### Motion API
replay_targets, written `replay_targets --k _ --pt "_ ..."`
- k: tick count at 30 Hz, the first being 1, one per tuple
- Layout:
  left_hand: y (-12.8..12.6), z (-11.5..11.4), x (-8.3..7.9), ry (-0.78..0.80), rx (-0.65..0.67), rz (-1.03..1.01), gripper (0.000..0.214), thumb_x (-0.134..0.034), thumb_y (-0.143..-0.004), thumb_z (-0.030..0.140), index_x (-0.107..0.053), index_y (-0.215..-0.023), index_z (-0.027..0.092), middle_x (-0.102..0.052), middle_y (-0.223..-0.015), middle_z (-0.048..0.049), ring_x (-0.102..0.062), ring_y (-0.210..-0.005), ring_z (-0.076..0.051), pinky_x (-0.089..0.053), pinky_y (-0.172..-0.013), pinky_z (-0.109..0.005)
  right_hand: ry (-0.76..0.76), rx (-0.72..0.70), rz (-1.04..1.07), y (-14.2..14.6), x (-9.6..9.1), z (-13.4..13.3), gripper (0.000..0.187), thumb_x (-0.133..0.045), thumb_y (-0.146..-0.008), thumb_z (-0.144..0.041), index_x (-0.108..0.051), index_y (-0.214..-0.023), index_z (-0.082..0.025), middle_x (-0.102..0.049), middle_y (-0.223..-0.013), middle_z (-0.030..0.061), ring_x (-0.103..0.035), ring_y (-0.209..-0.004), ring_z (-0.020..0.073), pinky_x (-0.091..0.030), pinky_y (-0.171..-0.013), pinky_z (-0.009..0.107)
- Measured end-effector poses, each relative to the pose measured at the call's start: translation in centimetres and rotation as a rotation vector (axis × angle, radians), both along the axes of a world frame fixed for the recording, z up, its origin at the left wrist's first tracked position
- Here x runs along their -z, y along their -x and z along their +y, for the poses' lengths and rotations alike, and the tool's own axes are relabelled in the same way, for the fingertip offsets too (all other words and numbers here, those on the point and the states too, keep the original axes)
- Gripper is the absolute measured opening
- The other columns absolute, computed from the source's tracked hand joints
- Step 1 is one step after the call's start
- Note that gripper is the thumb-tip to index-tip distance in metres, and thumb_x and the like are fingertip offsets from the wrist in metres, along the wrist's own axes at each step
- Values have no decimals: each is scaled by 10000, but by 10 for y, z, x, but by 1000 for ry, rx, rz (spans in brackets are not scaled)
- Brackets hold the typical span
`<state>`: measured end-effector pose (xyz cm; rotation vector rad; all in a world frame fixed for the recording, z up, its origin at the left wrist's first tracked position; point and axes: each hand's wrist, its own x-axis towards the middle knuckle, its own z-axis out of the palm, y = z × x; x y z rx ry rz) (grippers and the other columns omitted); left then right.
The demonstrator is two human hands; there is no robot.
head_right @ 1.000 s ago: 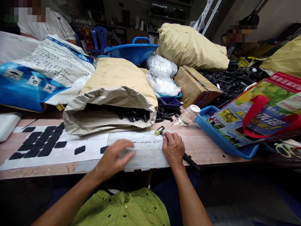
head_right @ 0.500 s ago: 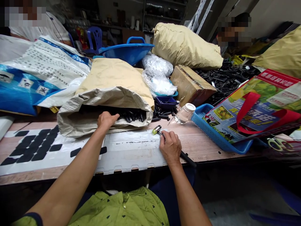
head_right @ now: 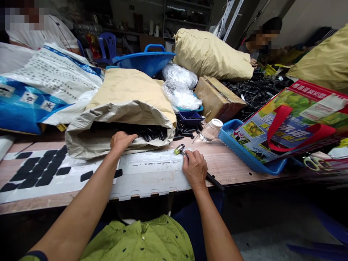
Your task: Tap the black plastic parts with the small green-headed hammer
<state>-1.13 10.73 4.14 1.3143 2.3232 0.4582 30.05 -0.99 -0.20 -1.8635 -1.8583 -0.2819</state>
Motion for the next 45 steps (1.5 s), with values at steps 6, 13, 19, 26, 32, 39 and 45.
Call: replay_targets --k 6,13,19,26,32,39,45 --pt "-1 -2 3 -12 -15 38 348 -753 -681 419 -783 -948 197 -772 -1033 -173 -714 -1003 -368 -553 -788 -401 -10 -9 17 1 -1 0 235 -556 -942 -268 -701 -1121 -224 -637 -954 57 -525 -908 213 -368 -810 322" --pt "9 -49 -6 -407 58 127 226 -659 -829 403 -728 -972 243 -749 -970 -72 -660 -984 -306 -500 -820 -381 -3 -11 25 2 -2 0 245 -535 -950 -269 -700 -1125 -220 -641 -965 68 -529 -914 220 -373 -811 328" --pt "-13 -112 3 -557 592 -206 163 -701 -888 364 -731 -1005 254 -718 -993 -25 -593 -966 -233 -458 -856 -339 -6 -7 16 2 -2 0 252 -530 -950 -273 -701 -1127 -220 -637 -960 70 -524 -914 222 -364 -800 325" --pt "-42 -127 31 -425 758 -217 186 -784 -832 285 -758 -1016 266 -666 -947 -36 -527 -993 -258 -417 -902 -394 -9 4 14 2 0 0 250 -546 -947 -271 -705 -1135 -226 -635 -955 61 -529 -910 217 -369 -806 320" --pt "-40 -125 35 -417 762 -197 222 -786 -820 322 -756 -1036 277 -657 -948 -38 -524 -997 -263 -418 -904 -403 -9 4 17 1 0 -1 246 -548 -945 -273 -705 -1129 -229 -634 -952 61 -526 -907 216 -362 -796 322" --pt "-39 -122 30 -378 764 -253 149 -738 -861 333 -771 -992 272 -668 -899 -39 -530 -965 -259 -415 -869 -390 -4 0 26 1 0 -1 256 -533 -951 -285 -701 -1137 -232 -630 -954 62 -523 -912 218 -362 -799 324" --pt "-41 -120 32 -369 767 -226 142 -731 -874 361 -771 -991 293 -681 -899 -27 -538 -973 -259 -381 -893 -413 -13 -2 26 0 1 0 258 -526 -952 -287 -706 -1129 -233 -624 -935 63 -519 -893 218 -363 -795 326"
